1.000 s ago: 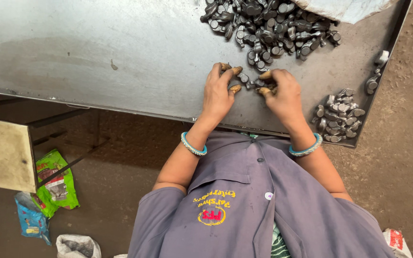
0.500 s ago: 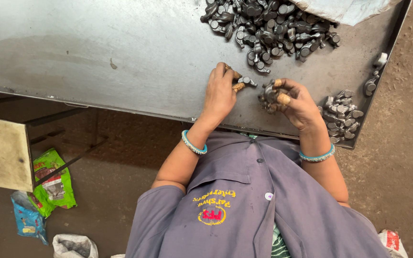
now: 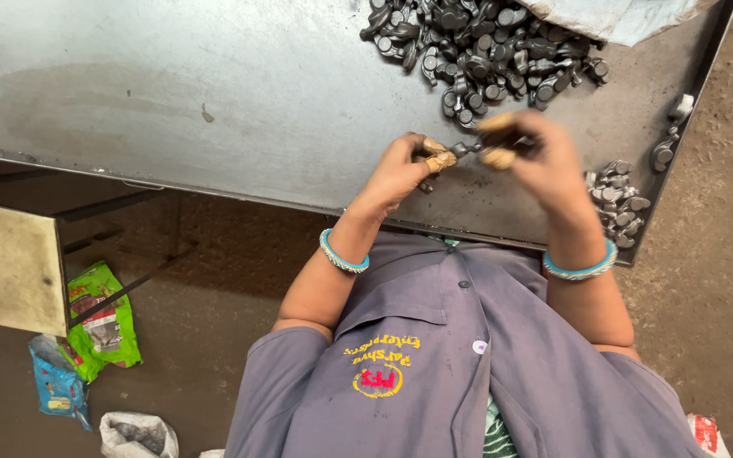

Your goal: The person sorts small dark metal castings on a metal table, picking items one at a time from a large pile, turning them over in their hands, and placing them into separate piles on the table. They occasionally sweep groups of items together and continue sorting through the pile.

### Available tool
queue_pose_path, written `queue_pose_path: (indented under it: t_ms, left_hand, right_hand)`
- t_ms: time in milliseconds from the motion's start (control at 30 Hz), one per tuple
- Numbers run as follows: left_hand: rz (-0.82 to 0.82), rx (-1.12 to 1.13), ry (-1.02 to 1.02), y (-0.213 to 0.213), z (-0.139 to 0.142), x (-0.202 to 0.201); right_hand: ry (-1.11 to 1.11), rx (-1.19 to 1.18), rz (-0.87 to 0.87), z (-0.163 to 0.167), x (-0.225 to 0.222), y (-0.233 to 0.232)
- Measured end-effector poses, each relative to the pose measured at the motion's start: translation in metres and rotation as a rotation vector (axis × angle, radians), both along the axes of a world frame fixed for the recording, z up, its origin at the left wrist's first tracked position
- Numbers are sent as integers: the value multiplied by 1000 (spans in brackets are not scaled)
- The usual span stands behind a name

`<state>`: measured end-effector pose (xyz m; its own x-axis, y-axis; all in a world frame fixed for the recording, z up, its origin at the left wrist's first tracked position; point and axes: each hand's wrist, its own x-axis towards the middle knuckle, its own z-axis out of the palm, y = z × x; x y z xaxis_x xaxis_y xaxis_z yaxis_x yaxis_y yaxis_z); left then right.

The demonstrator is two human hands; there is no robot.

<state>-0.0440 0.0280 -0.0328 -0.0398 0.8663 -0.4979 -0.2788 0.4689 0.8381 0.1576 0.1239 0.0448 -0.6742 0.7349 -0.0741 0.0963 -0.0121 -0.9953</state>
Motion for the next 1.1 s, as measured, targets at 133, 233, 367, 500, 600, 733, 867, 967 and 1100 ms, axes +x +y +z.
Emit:
queue_pose_path:
  t_ms: [133, 233, 367, 500, 600, 733, 867, 967, 1100]
  left_hand:
    - [-105, 6, -60, -2, 0, 0]
    - [-224, -96, -95, -2, -3, 0]
    - [-247, -43, -31, -4, -5, 3]
    - [-114, 276, 547, 6, 1, -4]
    - [76, 253, 866, 19, 13, -18]
    - [265, 226, 984, 58, 27, -48]
    - [232, 441, 1061, 85, 33, -80]
    - [147, 413, 1032, 90, 33, -86]
    - [80, 365, 993, 78, 27, -83]
  right_hand:
    - [-368, 255, -62, -16, 0, -19]
    - [-387, 45, -69, -32, 7, -19]
    - [-294, -223, -45, -43, 15, -10]
    - [-222, -324, -73, -30, 14, 10]
    - [575, -396, -276, -16, -6, 24]
    - [110, 144, -171, 0, -36, 25]
    - [-464, 784, -9, 2, -60, 19]
    - [-528, 939, 46, -5, -67, 19]
    - [-492, 922, 59, -18, -61, 12]
